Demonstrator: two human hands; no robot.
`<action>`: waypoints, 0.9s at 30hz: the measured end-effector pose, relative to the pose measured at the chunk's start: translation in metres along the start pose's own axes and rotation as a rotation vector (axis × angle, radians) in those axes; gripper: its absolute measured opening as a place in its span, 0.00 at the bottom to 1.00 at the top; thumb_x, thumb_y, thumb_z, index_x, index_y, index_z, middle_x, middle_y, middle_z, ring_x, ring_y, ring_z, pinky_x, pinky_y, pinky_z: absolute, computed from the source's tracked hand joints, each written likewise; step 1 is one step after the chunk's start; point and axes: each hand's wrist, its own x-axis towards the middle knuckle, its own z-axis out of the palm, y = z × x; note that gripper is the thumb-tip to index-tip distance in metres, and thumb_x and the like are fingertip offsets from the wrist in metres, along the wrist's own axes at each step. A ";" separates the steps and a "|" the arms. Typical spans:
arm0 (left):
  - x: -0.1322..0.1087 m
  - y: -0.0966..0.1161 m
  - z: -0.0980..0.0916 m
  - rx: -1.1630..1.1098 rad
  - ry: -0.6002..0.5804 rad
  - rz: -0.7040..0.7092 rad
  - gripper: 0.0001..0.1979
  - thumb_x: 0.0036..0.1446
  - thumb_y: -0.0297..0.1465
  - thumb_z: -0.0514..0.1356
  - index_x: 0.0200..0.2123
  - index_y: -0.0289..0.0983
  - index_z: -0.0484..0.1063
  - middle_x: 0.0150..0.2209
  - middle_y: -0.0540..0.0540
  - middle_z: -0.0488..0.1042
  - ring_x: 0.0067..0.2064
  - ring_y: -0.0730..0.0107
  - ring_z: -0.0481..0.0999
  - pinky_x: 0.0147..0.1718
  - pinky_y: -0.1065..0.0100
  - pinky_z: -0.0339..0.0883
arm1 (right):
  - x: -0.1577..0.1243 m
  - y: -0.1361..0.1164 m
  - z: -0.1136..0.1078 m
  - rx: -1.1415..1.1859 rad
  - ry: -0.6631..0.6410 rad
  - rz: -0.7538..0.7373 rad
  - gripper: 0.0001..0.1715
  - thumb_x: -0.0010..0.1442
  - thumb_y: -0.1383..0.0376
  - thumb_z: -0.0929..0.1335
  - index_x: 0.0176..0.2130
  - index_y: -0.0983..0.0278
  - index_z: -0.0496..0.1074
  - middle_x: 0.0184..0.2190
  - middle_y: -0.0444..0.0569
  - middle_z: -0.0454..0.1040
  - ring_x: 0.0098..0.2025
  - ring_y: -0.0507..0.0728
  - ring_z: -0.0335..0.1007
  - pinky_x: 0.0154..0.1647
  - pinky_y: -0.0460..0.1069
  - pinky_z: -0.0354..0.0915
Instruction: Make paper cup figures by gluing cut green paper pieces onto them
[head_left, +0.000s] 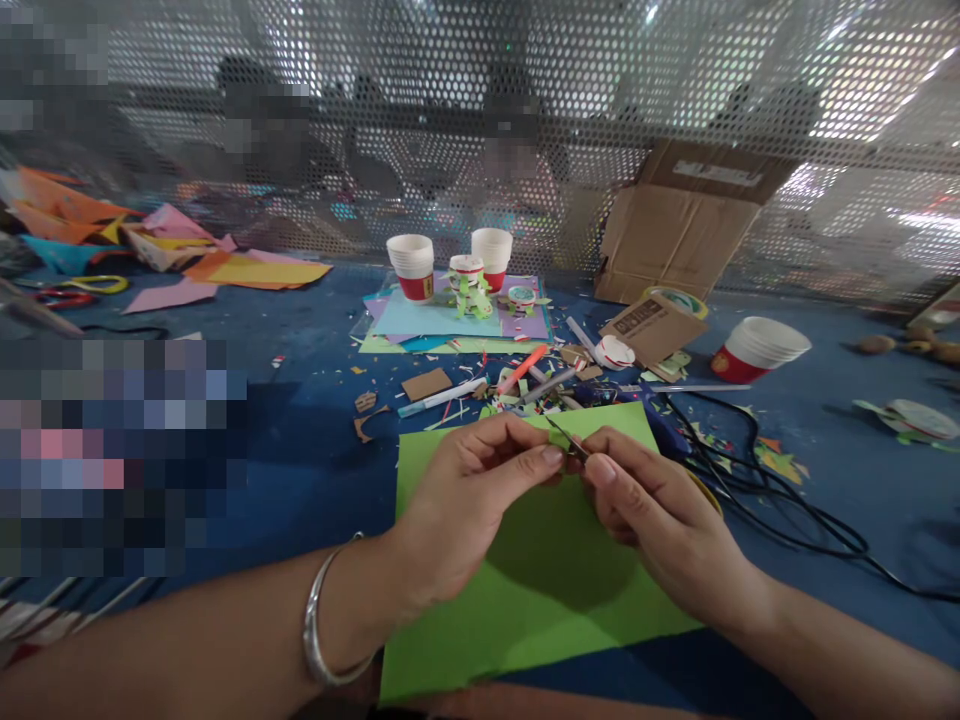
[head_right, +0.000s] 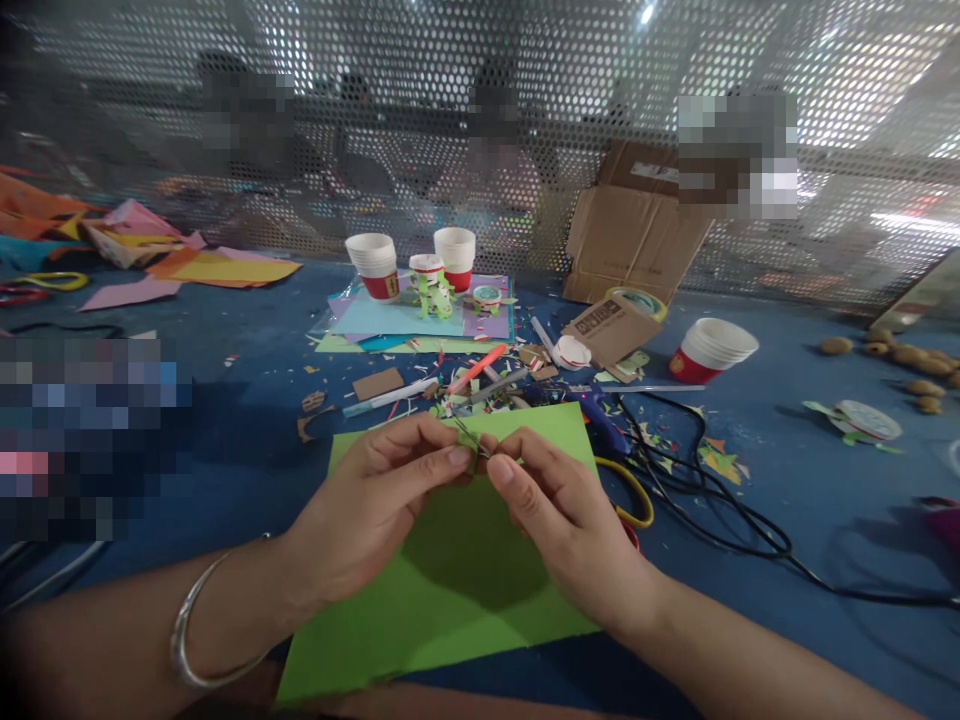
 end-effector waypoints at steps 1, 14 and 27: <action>0.000 0.000 0.000 -0.003 -0.005 0.000 0.05 0.55 0.28 0.71 0.30 0.35 0.78 0.31 0.50 0.78 0.35 0.76 0.75 0.39 0.73 0.67 | 0.000 0.000 0.000 -0.005 0.001 -0.003 0.21 0.73 0.49 0.63 0.36 0.61 0.67 0.22 0.35 0.54 0.21 0.47 0.43 0.18 0.45 0.45; 0.000 0.003 0.001 -0.013 -0.025 -0.004 0.06 0.56 0.25 0.69 0.28 0.35 0.77 0.29 0.51 0.77 0.34 0.76 0.75 0.39 0.73 0.67 | -0.001 -0.001 0.000 -0.007 -0.001 0.035 0.21 0.72 0.47 0.64 0.37 0.60 0.68 0.22 0.36 0.53 0.21 0.48 0.43 0.18 0.46 0.43; 0.000 0.002 0.002 -0.024 -0.010 -0.019 0.07 0.55 0.26 0.70 0.27 0.35 0.76 0.28 0.51 0.76 0.34 0.75 0.72 0.37 0.71 0.64 | 0.002 -0.004 0.000 0.023 -0.006 0.073 0.22 0.70 0.46 0.65 0.36 0.60 0.66 0.23 0.36 0.51 0.22 0.48 0.42 0.18 0.46 0.42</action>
